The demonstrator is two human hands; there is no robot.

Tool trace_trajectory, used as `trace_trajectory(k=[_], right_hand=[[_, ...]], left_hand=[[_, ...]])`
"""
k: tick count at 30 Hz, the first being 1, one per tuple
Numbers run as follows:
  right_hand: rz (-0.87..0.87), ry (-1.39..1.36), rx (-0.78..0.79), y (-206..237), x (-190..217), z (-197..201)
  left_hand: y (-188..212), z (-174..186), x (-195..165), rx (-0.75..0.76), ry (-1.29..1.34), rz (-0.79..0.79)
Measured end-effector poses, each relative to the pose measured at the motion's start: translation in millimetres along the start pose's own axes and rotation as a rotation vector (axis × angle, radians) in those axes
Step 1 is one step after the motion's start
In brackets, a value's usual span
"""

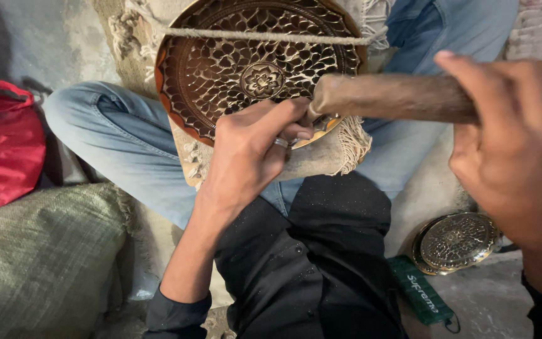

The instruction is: The person sits cross-legged on the floor with an ornate brass tray resting on a cloth cushion on their lap. They hold a small punch against the tray's rim and repeatedly strike it with a wooden mallet, repositioning the punch along the edge to emboss the decorative metalwork.

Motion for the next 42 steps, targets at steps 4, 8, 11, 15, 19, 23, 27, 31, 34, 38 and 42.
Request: trace_trajectory(k=[4, 8, 11, 15, 19, 23, 27, 31, 34, 38, 42], right_hand=[[-0.123, -0.389, -0.058, -2.6, -1.5, 3.1], [-0.181, -0.356, -0.052, -3.7, -2.2, 2.1], [-0.120, -0.224, -0.024, -1.8, -1.4, -1.4], [-0.083, -0.358, -0.071, 3.7, -1.1, -2.5], [-0.109, -0.221, -0.071, 7.5, 2.3, 0.2], [-0.143, -0.293, -0.056, 6.6, 5.4, -1.5], [-0.094, -0.248, -0.009, 5.7, 9.1, -3.0], [-0.127, -0.320, -0.047, 6.5, 8.6, -0.6], [-0.170, -0.271, -0.029, 4.3, 10.2, -1.3], [-0.142, -0.187, -0.009, 0.3, 13.8, 2.5], [-0.102, -0.020, 0.001, 0.5, 14.7, 2.9]], left_hand=[[0.5, 0.8, -0.3, 0.007, 0.000, -0.003], [2.1, 1.4, 0.3, 0.015, 0.031, 0.003], [1.7, -0.3, 2.3, 0.020, -0.017, 0.024], [2.8, 0.3, 1.5, 0.010, 0.015, 0.011], [1.3, 1.0, 1.0, 0.022, -0.001, -0.015], [0.4, 2.2, 1.4, 0.026, -0.030, -0.001], [0.7, 2.8, -1.7, 0.012, -0.039, -0.019], [0.2, 2.9, -2.4, 0.036, -0.014, -0.035], [0.2, 4.6, -2.5, 0.025, -0.076, -0.042], [-1.1, 3.4, -3.2, 0.033, -0.055, -0.066], [-1.2, 3.0, -3.3, 0.040, -0.085, -0.039]])
Point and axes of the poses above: each hand's wrist, its own y-axis away from the middle knuckle, its own z-axis out of the back of the hand, x = y × z, the point moved 6 cm from there along -y, towards the middle knuckle, and after that the axes turned 3 degrees about x, right-handed, at the moved point
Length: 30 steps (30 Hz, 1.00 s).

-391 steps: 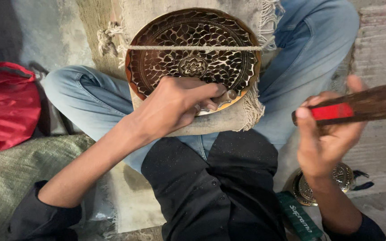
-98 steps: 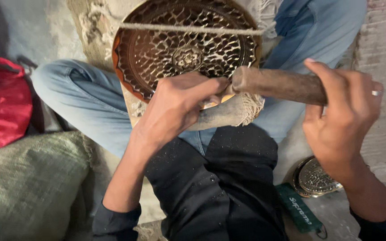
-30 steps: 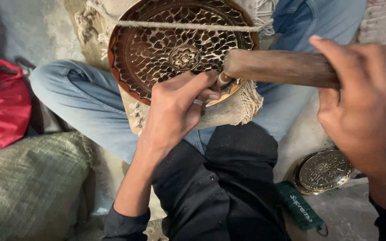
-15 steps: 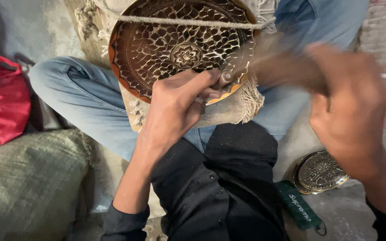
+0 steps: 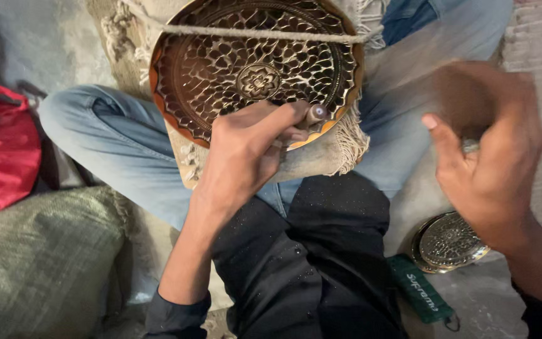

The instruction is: The person sits cross-legged on the floor with an ornate brass tray resting on a cloth cushion on their lap. They hold a small punch against the tray's rim and repeatedly strike it with a wooden mallet, repositioning the punch along the edge to emboss the decorative metalwork.

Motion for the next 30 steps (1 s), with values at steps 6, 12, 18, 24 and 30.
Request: trace_trajectory(k=[6, 12, 18, 24, 30], right_hand=[[-0.029, -0.308, -0.105, 9.8, -7.0, -6.0], [-0.215, -0.448, -0.086, 14.3, -16.6, -11.3], [-0.235, -0.586, -0.023, 8.0, -19.2, -10.0], [-0.270, -0.926, -0.128, 2.6, -14.1, -4.3], [-0.104, -0.238, -0.038, 16.2, -17.3, -2.9]], left_hand=[[0.9, 3.3, -2.4, -0.004, 0.016, -0.019], [0.3, 1.9, -2.3, -0.009, 0.005, -0.002], [-1.1, 0.8, -0.7, -0.007, 0.001, -0.005], [-0.2, 1.7, -0.8, -0.016, 0.021, -0.011], [0.9, 0.4, 0.6, -0.028, 0.097, -0.002]])
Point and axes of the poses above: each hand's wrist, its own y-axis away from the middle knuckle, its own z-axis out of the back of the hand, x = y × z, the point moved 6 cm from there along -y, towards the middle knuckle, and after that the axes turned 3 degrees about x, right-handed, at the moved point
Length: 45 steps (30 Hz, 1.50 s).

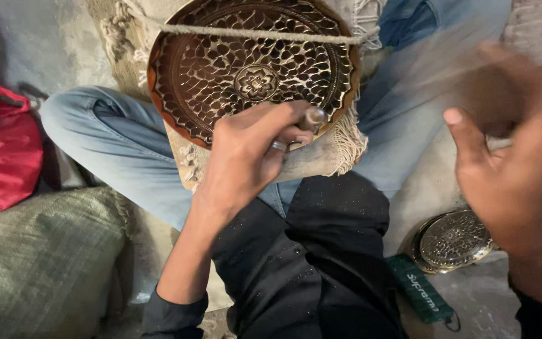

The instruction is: The person sits cross-legged on the floor with an ornate brass tray resting on a cloth cushion on their lap. They hold a small punch against the tray's rim and repeatedly strike it with a wooden mallet, repositioning the punch along the edge to emboss the decorative metalwork.

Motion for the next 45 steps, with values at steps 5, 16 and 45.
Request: trace_trajectory(k=[5, 16, 45], right_hand=[[-0.228, -0.703, -0.003, 20.2, -41.6, -19.0], [0.092, -0.108, -0.070, -4.4, 1.7, 4.2], [0.111, 0.218, 0.019, -4.6, 15.1, -3.8]], left_hand=[[-0.4, -5.4, 0.1, -0.005, -0.039, 0.024], [-2.7, -0.8, -4.3, 0.016, -0.088, -0.024], [-0.9, 2.0, -6.0, 0.041, -0.118, -0.033]])
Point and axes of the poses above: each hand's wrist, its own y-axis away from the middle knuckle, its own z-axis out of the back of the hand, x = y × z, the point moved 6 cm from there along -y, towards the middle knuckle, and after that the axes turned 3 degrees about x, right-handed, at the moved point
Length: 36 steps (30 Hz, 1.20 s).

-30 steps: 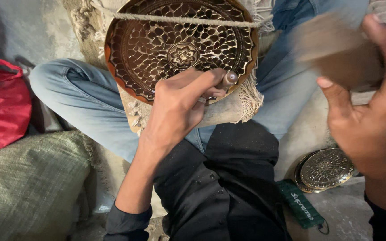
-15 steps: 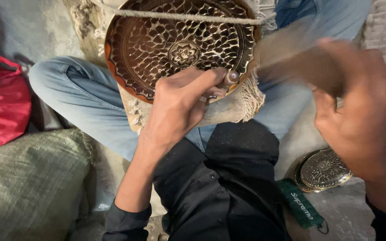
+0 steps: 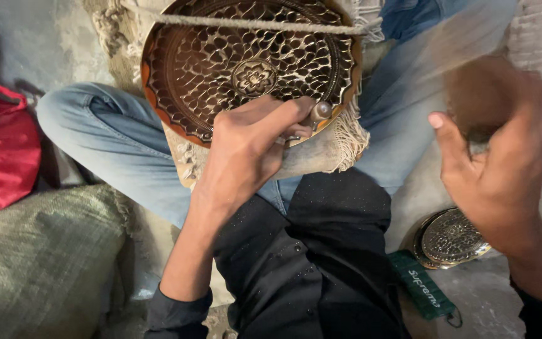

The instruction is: The person sits cross-legged on the floor with an ornate brass tray resting on a cloth cushion on their lap. They hold a small punch against the tray's rim and repeatedly strike it with a wooden mallet, repositioning the punch along the edge to emboss the decorative metalwork.

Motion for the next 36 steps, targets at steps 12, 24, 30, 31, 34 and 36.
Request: trace_trajectory(k=[12, 24, 30, 31, 34, 36], right_hand=[[-0.116, -0.326, -0.057, 10.4, -10.7, -6.9], [0.040, -0.006, -0.021, 2.2, 10.5, 5.0], [-0.051, -0.087, -0.063, 6.9, 3.9, 1.6], [-0.058, -0.063, -0.066, 9.5, 1.8, 0.3], [-0.195, -0.575, -0.111, 20.4, -20.3, -5.6], [-0.308, -0.978, -0.145, 27.6, -31.8, -16.9]], left_hand=[[-0.7, 0.0, -0.8, -0.012, -0.030, 0.019], [-1.2, 0.0, -2.7, -0.006, -0.028, -0.008], [-3.3, -0.8, -3.5, 0.010, -0.019, -0.009], [-3.2, -0.1, -4.1, 0.000, 0.002, -0.017], [-4.5, -1.0, -4.0, -0.014, 0.013, -0.005], [-4.5, -1.5, -3.5, -0.012, 0.011, 0.000]])
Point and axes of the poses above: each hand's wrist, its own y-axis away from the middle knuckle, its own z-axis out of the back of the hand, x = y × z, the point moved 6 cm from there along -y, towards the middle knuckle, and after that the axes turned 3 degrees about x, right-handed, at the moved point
